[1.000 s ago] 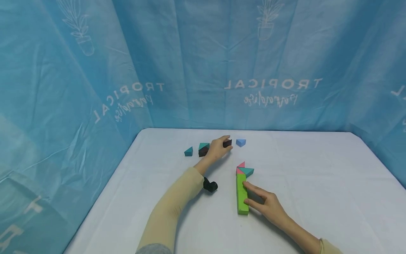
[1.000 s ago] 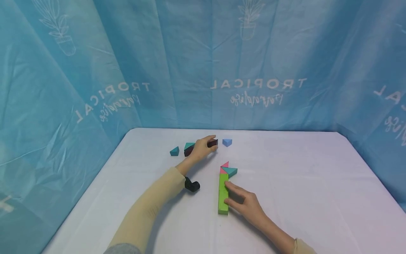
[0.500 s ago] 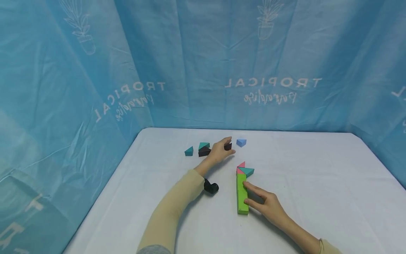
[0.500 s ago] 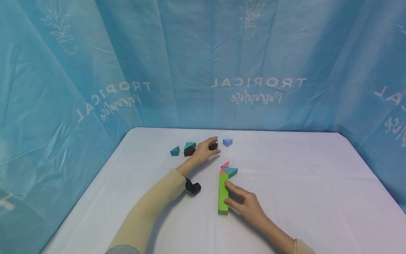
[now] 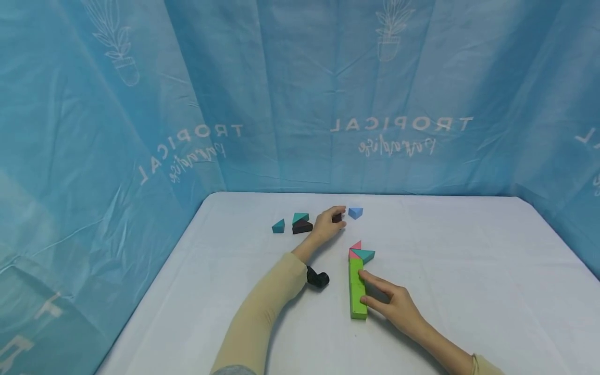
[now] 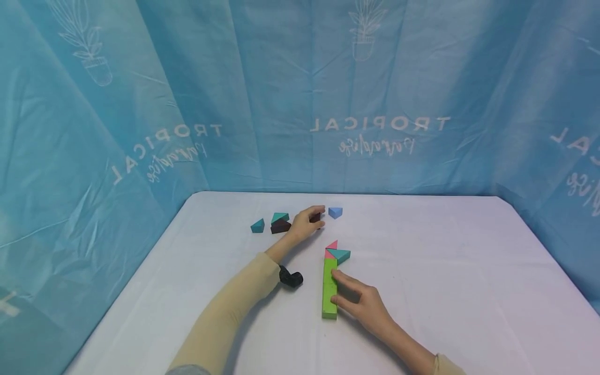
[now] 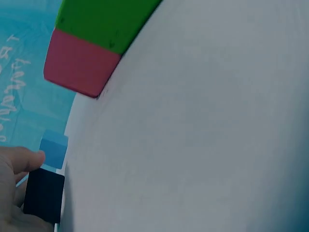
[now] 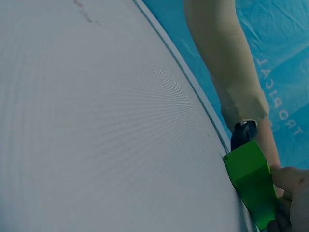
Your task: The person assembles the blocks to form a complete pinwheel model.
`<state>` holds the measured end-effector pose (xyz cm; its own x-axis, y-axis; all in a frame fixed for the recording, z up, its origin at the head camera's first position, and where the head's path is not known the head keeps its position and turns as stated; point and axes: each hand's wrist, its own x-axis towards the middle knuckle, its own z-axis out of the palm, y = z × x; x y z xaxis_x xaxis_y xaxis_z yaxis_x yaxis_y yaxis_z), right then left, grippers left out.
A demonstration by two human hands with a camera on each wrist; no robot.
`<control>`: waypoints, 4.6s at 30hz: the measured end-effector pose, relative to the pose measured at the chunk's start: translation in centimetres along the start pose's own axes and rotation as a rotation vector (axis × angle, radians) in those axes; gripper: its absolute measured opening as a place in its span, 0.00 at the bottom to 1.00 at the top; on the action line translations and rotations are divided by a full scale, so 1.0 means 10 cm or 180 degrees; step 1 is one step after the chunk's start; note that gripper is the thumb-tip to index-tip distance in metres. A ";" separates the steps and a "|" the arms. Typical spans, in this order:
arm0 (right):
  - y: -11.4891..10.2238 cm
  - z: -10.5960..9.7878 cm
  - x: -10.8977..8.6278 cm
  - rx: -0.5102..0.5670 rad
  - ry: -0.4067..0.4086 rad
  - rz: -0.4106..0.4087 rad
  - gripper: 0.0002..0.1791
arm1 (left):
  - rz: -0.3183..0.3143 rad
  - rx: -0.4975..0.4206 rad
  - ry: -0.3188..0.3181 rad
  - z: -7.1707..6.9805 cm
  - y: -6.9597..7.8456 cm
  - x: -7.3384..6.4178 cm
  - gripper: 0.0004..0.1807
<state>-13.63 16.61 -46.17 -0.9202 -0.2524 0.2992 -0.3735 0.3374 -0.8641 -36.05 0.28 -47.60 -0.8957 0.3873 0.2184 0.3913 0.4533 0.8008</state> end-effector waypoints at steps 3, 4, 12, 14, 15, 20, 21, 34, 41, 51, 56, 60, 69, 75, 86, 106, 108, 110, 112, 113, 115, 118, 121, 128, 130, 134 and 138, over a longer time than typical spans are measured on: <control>0.00 0.00 0.00 -0.0021 0.0008 -0.0005 0.30 | -0.0047 0.0046 0.0129 0.05 0.02 -0.02 0.23; 0.00 0.00 0.00 -0.0032 0.0013 0.0000 0.30 | -0.0056 0.0061 0.0168 0.07 0.02 -0.03 0.23; 0.00 0.00 -0.01 -0.0092 0.0007 0.0009 0.30 | -0.0047 0.0193 0.0050 0.06 0.06 -0.05 0.28; 0.00 -0.01 -0.01 -0.0095 -0.0001 0.0010 0.30 | -0.0044 0.0159 -0.0065 0.03 0.05 -0.02 0.30; -0.01 -0.01 -0.01 -0.0092 -0.0005 0.0014 0.30 | -0.0036 0.0142 -0.0118 0.00 0.04 -0.01 0.30; -0.01 -0.01 -0.01 -0.0053 -0.0018 0.0007 0.30 | 0.0011 -0.0047 -0.0306 -0.09 0.04 0.05 0.28; -0.01 -0.01 -0.01 -0.0045 -0.0022 0.0008 0.30 | 0.0018 -0.0070 -0.0328 -0.11 0.04 0.05 0.28; -0.01 -0.01 0.00 -0.0038 -0.0007 -0.0009 0.29 | 0.0039 -0.0083 0.0057 -0.05 0.00 0.02 0.25; 0.00 -0.02 -0.01 -0.0036 -0.0010 -0.0016 0.30 | 0.0026 0.0108 0.0191 -0.04 0.00 -0.01 0.25; 0.02 -0.02 0.00 -0.0008 -0.0024 -0.0023 0.30 | 0.0239 -0.0271 -0.0390 -0.24 -0.08 -0.13 0.34; 0.02 -0.02 0.00 0.0000 -0.0038 -0.0027 0.30 | 0.0233 -0.0255 -0.0489 -0.28 -0.12 -0.17 0.37; 0.02 -0.02 0.00 0.0031 -0.0047 -0.0015 0.29 | 0.0198 -0.0177 -0.0440 -0.29 -0.14 -0.21 0.39; 0.01 -0.02 -0.01 0.0039 -0.0056 0.0020 0.29 | 0.0085 0.0020 -0.0343 -0.27 -0.16 -0.26 0.42; 0.00 -0.02 -0.01 0.0036 -0.0061 0.0020 0.29 | 0.0100 0.0053 -0.0290 -0.25 -0.17 -0.27 0.41; 0.22 0.01 -0.01 0.0001 -0.0039 0.0020 0.30 | 0.0102 0.0094 -0.0243 -0.25 -0.16 -0.26 0.39; 0.40 0.03 0.00 -0.0033 -0.0036 -0.0063 0.30 | 0.0333 -0.0094 -0.0501 -0.10 0.04 -0.23 0.38; 0.39 0.03 -0.01 -0.0039 -0.0033 -0.0061 0.30 | 0.0415 -0.0090 -0.0536 -0.08 -0.03 -0.21 0.39; 0.36 0.03 -0.01 -0.0048 -0.0022 -0.0061 0.30 | 0.0435 -0.0107 -0.0572 -0.07 -0.05 -0.22 0.39; 0.29 0.02 -0.01 -0.0057 -0.0016 -0.0064 0.30 | 0.0455 -0.0140 -0.0604 -0.06 -0.06 -0.22 0.39; 0.25 0.02 -0.01 -0.0059 -0.0016 -0.0070 0.30 | 0.0456 -0.0146 -0.0614 -0.06 -0.06 -0.22 0.38; 0.16 0.00 -0.01 -0.0048 -0.0020 -0.0066 0.30 | 0.0379 -0.0141 -0.0647 -0.07 -0.01 -0.25 0.37; 0.04 -0.02 -0.01 -0.0043 -0.0046 -0.0042 0.29 | 0.0319 -0.0074 -0.0678 -0.06 -0.01 -0.23 0.37; 0.00 -0.02 -0.01 -0.0037 -0.0062 -0.0030 0.29 | 0.0256 -0.0040 -0.0678 -0.07 0.00 -0.22 0.35; 0.01 -0.02 -0.01 -0.0011 -0.0028 -0.0047 0.29 | 0.0207 -0.0057 -0.0489 -0.05 0.04 -0.19 0.26; 0.01 -0.02 -0.01 -0.0003 -0.0026 -0.0055 0.29 | 0.0184 -0.0071 -0.0472 -0.04 0.05 -0.19 0.25; 0.02 -0.02 -0.01 -0.0001 -0.0028 -0.0070 0.29 | 0.0151 -0.0103 -0.0496 -0.03 0.07 -0.19 0.24; 0.01 -0.02 -0.01 -0.0006 -0.0034 -0.0083 0.29 | 0.0168 -0.0148 -0.0507 -0.02 0.06 -0.20 0.24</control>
<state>-13.63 16.83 -46.22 -0.9088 -0.2708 0.3173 -0.3977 0.3323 -0.8552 -34.04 -0.35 -47.43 -0.8279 0.5336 0.1726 0.4234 0.3927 0.8164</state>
